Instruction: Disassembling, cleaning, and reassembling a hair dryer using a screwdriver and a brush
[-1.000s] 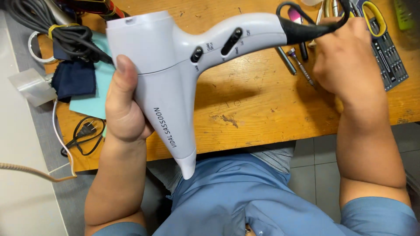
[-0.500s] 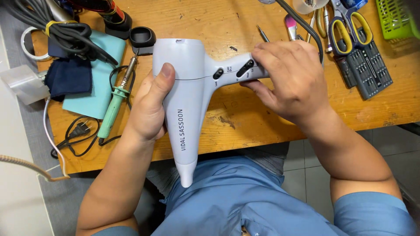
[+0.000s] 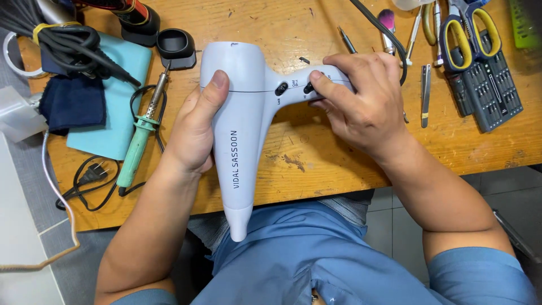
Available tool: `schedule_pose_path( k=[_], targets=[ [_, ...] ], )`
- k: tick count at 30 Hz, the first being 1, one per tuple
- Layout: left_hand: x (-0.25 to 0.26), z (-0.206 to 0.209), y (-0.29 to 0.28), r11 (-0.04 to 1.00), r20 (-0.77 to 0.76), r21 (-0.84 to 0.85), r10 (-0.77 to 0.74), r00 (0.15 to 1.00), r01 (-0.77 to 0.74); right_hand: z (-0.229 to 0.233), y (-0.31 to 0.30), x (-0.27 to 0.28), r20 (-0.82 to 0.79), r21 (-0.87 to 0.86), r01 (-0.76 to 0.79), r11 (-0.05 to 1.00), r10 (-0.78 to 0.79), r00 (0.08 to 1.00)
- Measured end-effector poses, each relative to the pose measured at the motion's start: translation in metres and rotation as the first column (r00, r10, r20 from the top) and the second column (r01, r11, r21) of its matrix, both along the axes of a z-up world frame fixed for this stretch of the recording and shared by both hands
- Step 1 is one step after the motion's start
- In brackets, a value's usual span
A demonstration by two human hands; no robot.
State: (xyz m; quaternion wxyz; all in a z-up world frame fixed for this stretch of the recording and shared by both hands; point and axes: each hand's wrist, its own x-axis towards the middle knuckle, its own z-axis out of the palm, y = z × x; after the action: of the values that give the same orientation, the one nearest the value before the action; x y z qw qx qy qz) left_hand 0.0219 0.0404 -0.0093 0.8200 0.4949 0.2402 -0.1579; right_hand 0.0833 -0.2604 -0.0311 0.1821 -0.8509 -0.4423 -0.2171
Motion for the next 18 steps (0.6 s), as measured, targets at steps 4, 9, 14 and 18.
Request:
schedule_pose_path(
  k=[4, 9, 14, 18],
  targets=[
    [0.002, -0.011, 0.003, 1.000, -0.015, -0.009, 0.012, 1.000, -0.012, -0.004, 0.001, -0.001, -0.017, -0.024, 0.012, 1.000, -0.013, 1.000],
    [-0.003, -0.023, 0.004, 0.998, 0.015, -0.051, 0.024, 1.000, -0.023, 0.000, 0.001, 0.001, -0.030, -0.007, 0.000, 1.000, 0.000, 1.000],
    [-0.009, -0.031, 0.005, 0.999, 0.051, -0.049, 0.021, 0.998, -0.018, 0.003, 0.000, -0.002, -0.038, 0.033, -0.030, 0.999, 0.031, 0.999],
    [-0.013, -0.035, 0.007, 1.000, 0.083, -0.022, 0.010, 0.997, -0.009, 0.005, 0.002, -0.004, -0.078, 0.023, -0.022, 0.999, 0.024, 0.997]
  ],
)
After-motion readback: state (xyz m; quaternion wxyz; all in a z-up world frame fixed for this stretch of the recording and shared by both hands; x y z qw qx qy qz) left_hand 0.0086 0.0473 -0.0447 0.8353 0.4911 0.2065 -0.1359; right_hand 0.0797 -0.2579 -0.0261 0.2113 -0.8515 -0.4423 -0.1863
